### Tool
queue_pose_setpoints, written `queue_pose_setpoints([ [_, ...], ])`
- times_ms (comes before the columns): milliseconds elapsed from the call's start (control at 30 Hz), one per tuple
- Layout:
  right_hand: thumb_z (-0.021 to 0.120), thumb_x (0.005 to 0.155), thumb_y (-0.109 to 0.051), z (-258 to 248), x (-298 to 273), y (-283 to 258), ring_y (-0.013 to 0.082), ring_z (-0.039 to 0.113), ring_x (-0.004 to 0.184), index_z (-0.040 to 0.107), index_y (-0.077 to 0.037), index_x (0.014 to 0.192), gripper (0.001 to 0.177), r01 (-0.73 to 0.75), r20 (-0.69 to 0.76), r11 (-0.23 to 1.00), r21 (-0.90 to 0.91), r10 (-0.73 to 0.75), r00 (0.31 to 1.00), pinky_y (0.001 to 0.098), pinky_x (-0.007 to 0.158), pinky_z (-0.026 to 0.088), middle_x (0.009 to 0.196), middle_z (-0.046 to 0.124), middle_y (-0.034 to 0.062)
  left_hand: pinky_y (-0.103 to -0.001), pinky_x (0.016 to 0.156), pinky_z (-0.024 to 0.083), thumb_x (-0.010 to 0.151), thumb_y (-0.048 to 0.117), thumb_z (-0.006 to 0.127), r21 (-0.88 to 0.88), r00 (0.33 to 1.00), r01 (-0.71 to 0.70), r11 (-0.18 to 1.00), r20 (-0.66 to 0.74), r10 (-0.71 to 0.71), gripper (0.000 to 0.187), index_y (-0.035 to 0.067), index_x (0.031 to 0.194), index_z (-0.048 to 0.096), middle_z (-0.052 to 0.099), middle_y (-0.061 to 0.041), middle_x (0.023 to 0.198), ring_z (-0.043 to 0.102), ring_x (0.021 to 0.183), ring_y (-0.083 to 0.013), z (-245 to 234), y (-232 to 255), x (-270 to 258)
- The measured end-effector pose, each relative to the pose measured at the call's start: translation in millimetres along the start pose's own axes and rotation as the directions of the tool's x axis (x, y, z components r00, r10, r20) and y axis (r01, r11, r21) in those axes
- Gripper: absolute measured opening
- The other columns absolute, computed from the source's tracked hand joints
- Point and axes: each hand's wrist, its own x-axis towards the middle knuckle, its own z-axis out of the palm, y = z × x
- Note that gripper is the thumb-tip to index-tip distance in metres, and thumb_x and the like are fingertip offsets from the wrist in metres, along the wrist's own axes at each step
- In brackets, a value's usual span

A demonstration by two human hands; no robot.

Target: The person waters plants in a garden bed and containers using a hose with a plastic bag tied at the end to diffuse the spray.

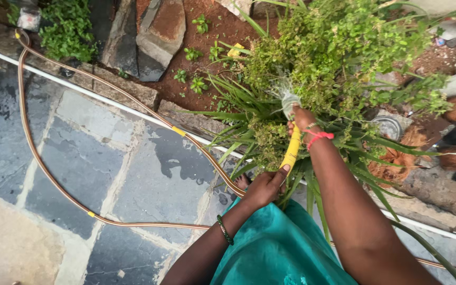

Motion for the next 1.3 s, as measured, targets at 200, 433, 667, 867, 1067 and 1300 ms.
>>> queue_pose_setpoints([
  [200,0.047,0.106,-0.040,5,33,1,0.0158,0.051,0.050,0.055,-0.007,0.120,0.036,-0.110,0.048,0.979,-0.169,0.120,0.992,0.0353,0.046,0.048,0.071,0.053,0.0062,-0.040,0.067,0.051,0.100,0.067,0.038,0.183,0.994,-0.020,0.983,-0.102,0.039,0.074,0.007,0.078,0.074,0.063,-0.012,0.059,0.067,0.063,-0.0285,17,24,2],
  [433,0.048,0.108,-0.047,-77,-2,6,0.0094,0.043,0.048,0.054,-0.010,0.119,0.039,-0.043,0.142,0.991,0.127,0.025,0.990,0.0271,0.043,0.041,0.071,0.051,0.0016,-0.044,0.075,0.055,0.099,0.063,0.038,0.233,0.989,-0.142,0.962,-0.004,0.147,0.066,0.009,0.086,0.076,0.074,-0.011,0.075,0.073,0.075,-0.0319,47,31,10],
  [667,0.047,0.106,-0.052,-137,-54,4,0.0071,0.042,0.049,0.051,-0.017,0.112,0.035,0.162,0.105,0.905,0.392,-0.220,0.970,0.0234,0.041,0.036,0.071,0.051,-0.0002,-0.053,0.077,0.053,0.096,0.064,0.042,0.504,0.983,-0.172,0.847,0.034,0.179,0.064,0.011,0.105,0.076,0.073,-0.019,0.082,0.070,0.082,-0.0415,71,42,31],
  [867,0.049,0.105,-0.054,-129,-88,-7,0.0064,0.042,0.047,0.049,-0.016,0.114,0.039,0.229,0.164,0.882,0.412,-0.319,0.933,0.0220,0.039,0.034,0.070,0.052,-0.0012,-0.053,0.079,0.054,0.095,0.064,0.042,0.536,0.987,-0.151,0.830,0.036,0.156,0.063,0.012,0.109,0.076,0.073,-0.019,0.082,0.071,0.082,-0.0414,86,24,41],
  [1067,0.046,0.102,-0.055,-96,-115,-27,0.0064,0.043,0.042,0.049,-0.017,0.125,0.045,0.357,0.132,0.910,0.213,-0.389,0.912,0.0231,0.035,0.037,0.070,0.054,-0.0001,-0.045,0.073,0.056,0.097,0.067,0.042,0.380,0.992,-0.126,0.917,0.055,0.113,0.067,0.010,0.095,0.078,0.074,-0.010,0.077,0.073,0.074,-0.0296,84,-1,57],
  [1300,0.047,0.100,-0.061,-80,-114,-41,0.0062,0.043,0.042,0.048,-0.015,0.123,0.051,0.367,0.152,0.923,0.117,-0.382,0.912,0.0230,0.036,0.038,0.069,0.052,-0.0003,-0.039,0.071,0.056,0.097,0.070,0.038,0.250,1.000,-0.022,0.968,0.010,0.020,0.071,0.010,0.095,0.075,0.073,-0.011,0.071,0.073,0.071,-0.0255,92,6,77],
])
